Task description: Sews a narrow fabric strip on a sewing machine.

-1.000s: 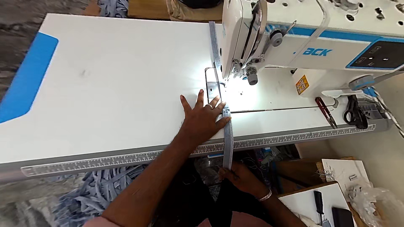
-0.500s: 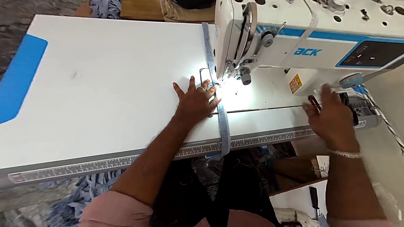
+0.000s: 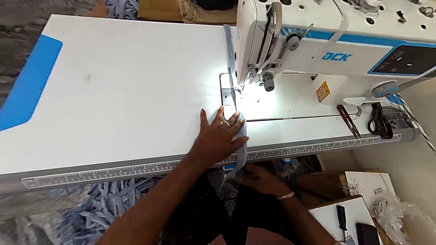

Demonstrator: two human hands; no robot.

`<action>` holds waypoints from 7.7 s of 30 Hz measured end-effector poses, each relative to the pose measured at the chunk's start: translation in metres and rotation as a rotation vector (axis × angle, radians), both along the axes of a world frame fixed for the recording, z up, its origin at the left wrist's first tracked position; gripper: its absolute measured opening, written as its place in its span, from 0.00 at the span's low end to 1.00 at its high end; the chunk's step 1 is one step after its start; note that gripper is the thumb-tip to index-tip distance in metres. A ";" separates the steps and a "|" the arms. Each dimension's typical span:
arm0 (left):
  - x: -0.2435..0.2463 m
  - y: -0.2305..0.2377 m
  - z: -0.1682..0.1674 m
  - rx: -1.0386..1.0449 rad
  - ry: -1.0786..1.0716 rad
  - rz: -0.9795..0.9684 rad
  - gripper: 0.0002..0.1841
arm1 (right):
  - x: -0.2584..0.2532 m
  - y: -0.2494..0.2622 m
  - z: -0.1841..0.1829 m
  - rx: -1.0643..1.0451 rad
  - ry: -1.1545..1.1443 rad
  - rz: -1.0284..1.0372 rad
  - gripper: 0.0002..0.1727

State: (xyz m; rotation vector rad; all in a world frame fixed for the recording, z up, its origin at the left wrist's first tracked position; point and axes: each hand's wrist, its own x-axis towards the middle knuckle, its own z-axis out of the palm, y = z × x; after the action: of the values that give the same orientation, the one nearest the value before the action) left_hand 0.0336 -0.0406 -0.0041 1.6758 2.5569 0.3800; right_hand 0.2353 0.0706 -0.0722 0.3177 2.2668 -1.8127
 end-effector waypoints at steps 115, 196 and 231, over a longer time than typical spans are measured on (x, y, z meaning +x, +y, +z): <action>0.002 0.000 -0.002 0.024 0.009 0.020 0.36 | 0.013 -0.030 -0.016 -0.148 0.125 -0.054 0.16; 0.008 0.009 -0.001 0.049 -0.003 0.056 0.35 | 0.009 -0.001 -0.005 -0.017 0.134 -0.130 0.15; 0.014 -0.005 -0.002 0.012 0.016 0.029 0.35 | 0.017 -0.029 -0.018 -0.030 0.170 -0.024 0.20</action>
State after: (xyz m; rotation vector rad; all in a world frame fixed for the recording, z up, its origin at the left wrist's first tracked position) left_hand 0.0473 -0.0451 -0.0061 1.6538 2.5988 0.3864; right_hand 0.2526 0.0411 -0.0898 0.1921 2.3527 -1.9526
